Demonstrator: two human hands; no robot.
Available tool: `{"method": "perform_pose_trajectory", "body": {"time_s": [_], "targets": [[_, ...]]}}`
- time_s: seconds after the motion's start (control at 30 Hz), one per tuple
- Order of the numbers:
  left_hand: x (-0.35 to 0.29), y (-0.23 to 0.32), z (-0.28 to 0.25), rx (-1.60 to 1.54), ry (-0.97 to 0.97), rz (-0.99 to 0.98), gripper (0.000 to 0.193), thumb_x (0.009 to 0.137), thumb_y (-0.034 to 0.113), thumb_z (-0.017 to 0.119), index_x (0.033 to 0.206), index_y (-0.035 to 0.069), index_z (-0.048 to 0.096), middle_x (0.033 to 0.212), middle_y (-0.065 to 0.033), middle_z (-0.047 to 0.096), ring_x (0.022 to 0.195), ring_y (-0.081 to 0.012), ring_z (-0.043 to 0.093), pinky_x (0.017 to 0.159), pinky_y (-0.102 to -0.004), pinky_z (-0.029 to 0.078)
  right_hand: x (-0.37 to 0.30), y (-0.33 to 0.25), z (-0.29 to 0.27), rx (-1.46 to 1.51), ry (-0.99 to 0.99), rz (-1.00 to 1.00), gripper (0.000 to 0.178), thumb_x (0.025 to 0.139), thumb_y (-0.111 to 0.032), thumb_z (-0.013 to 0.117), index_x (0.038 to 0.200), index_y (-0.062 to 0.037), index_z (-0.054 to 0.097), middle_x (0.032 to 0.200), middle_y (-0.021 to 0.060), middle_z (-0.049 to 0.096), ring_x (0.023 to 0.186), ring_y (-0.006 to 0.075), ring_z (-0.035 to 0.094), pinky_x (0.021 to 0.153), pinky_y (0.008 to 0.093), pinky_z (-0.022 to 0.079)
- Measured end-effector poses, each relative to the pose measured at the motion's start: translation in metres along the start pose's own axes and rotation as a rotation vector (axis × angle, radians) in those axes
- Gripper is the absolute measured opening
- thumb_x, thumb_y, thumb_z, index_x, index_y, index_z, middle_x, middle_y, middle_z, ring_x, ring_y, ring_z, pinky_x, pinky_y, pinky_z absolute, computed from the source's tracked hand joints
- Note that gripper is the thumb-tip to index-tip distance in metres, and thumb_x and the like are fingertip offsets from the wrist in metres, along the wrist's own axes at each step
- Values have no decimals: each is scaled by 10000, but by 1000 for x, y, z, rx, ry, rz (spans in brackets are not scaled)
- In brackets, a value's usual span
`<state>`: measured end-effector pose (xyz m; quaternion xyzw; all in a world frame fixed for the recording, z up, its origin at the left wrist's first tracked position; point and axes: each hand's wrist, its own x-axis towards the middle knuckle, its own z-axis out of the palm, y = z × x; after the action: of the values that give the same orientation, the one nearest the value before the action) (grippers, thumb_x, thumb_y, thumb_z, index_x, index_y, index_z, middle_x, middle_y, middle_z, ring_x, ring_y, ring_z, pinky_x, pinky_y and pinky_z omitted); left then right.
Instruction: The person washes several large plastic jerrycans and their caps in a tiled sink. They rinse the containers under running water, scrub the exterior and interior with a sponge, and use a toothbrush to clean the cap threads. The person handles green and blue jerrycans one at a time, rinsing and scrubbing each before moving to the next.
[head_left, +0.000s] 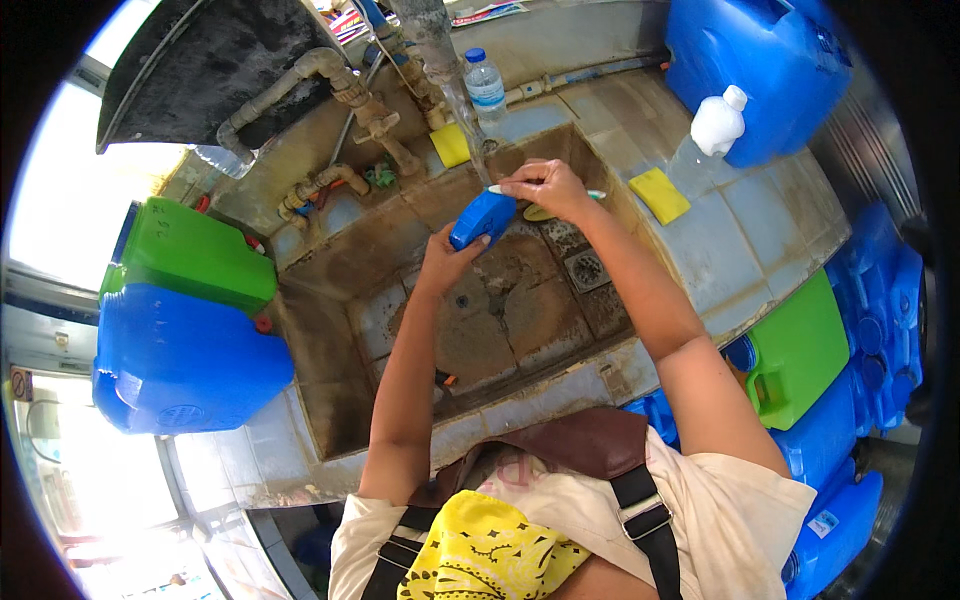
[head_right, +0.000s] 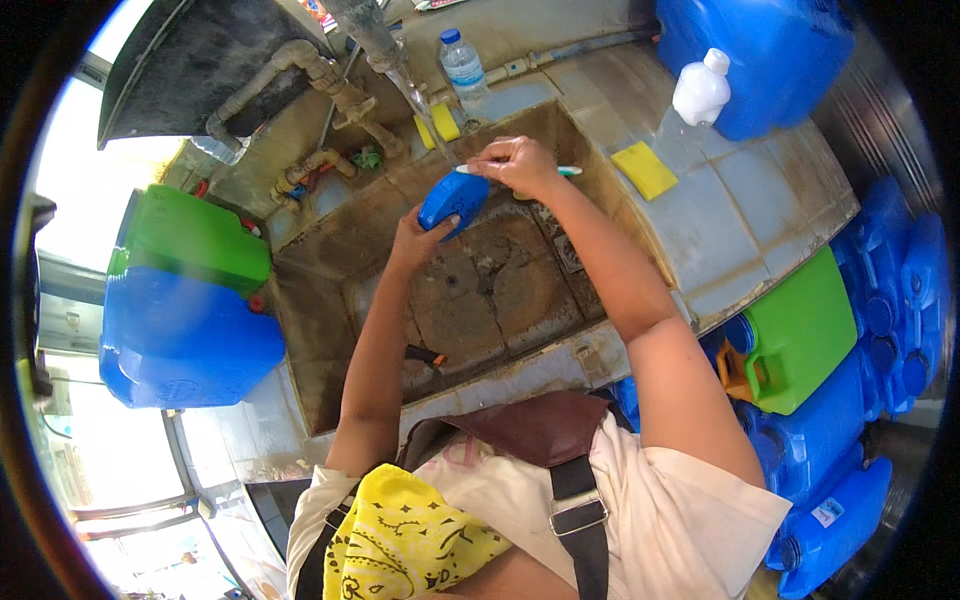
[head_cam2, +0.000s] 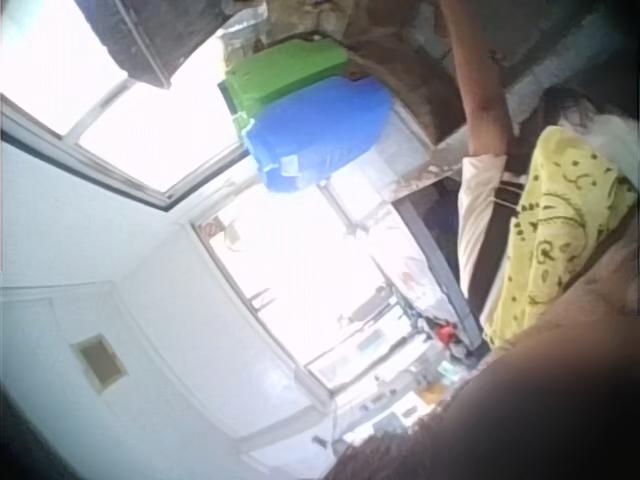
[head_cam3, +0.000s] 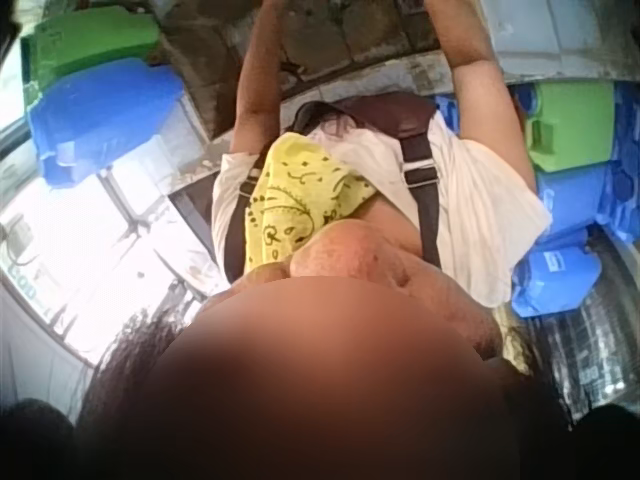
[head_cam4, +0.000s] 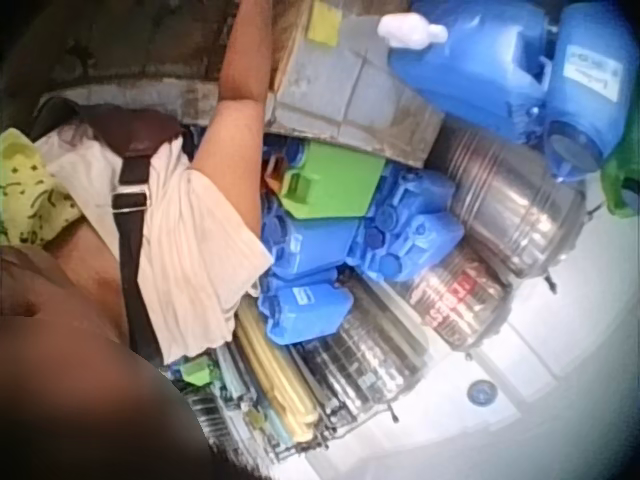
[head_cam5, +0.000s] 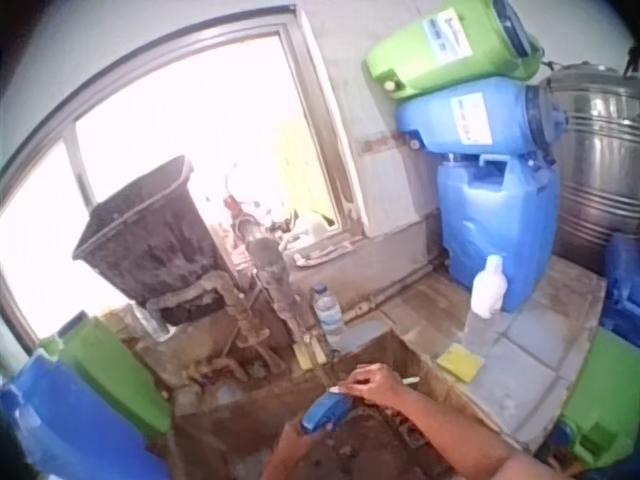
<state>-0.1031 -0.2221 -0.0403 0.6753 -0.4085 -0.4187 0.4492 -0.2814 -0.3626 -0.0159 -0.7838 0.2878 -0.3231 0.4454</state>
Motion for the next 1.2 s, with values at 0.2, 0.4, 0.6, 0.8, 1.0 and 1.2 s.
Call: {"method": "perform_pose_trajectory", "body": {"time_s": [0.2,0.4,0.6,0.8,1.0,1.2], "targets": [[1,-19,17,-894,-18,47,591,864,189,710,1362,21,439,1228,-104,595,1091,-240,604,972,-408,490,-1,46,25,554,129,197,249,868,-222,723,996,-8,726,900,44,708,824,104,618,733,264,494],[23,-38,31,-1270,299,-74,554,959,276,592,1406,38,367,1359,-156,494,1237,-319,507,1068,-487,418,-63,31,82,600,283,564,255,888,-259,702,918,-6,705,769,-5,622,725,80,541,658,278,449],[28,-34,43,-1250,321,-72,493,996,279,521,1388,18,376,1365,-145,498,1219,-303,526,1050,-464,445,-54,31,94,630,508,431,257,888,-276,714,938,-25,694,724,-41,564,649,58,483,558,249,384],[33,-33,60,-1430,465,-49,448,1016,322,468,1347,23,427,1357,-137,511,1192,-308,544,1040,-451,457,-64,41,109,219,532,290,205,913,-218,677,947,-18,699,745,-14,592,704,82,498,651,249,414],[41,-38,61,-1407,337,-57,433,1023,319,443,1336,20,435,1349,-143,513,1202,-316,534,1045,-483,446,-134,36,92,-118,412,199,274,873,-277,690,1074,-91,708,1012,70,624,916,212,581,822,357,447],[51,-44,61,-1422,221,-158,373,1000,253,461,1267,-7,466,1265,-149,560,1122,-320,578,999,-493,474,-237,5,47,-973,347,60,312,840,-294,664,1117,-151,681,1101,76,626,1102,302,536,1007,484,364]]}}
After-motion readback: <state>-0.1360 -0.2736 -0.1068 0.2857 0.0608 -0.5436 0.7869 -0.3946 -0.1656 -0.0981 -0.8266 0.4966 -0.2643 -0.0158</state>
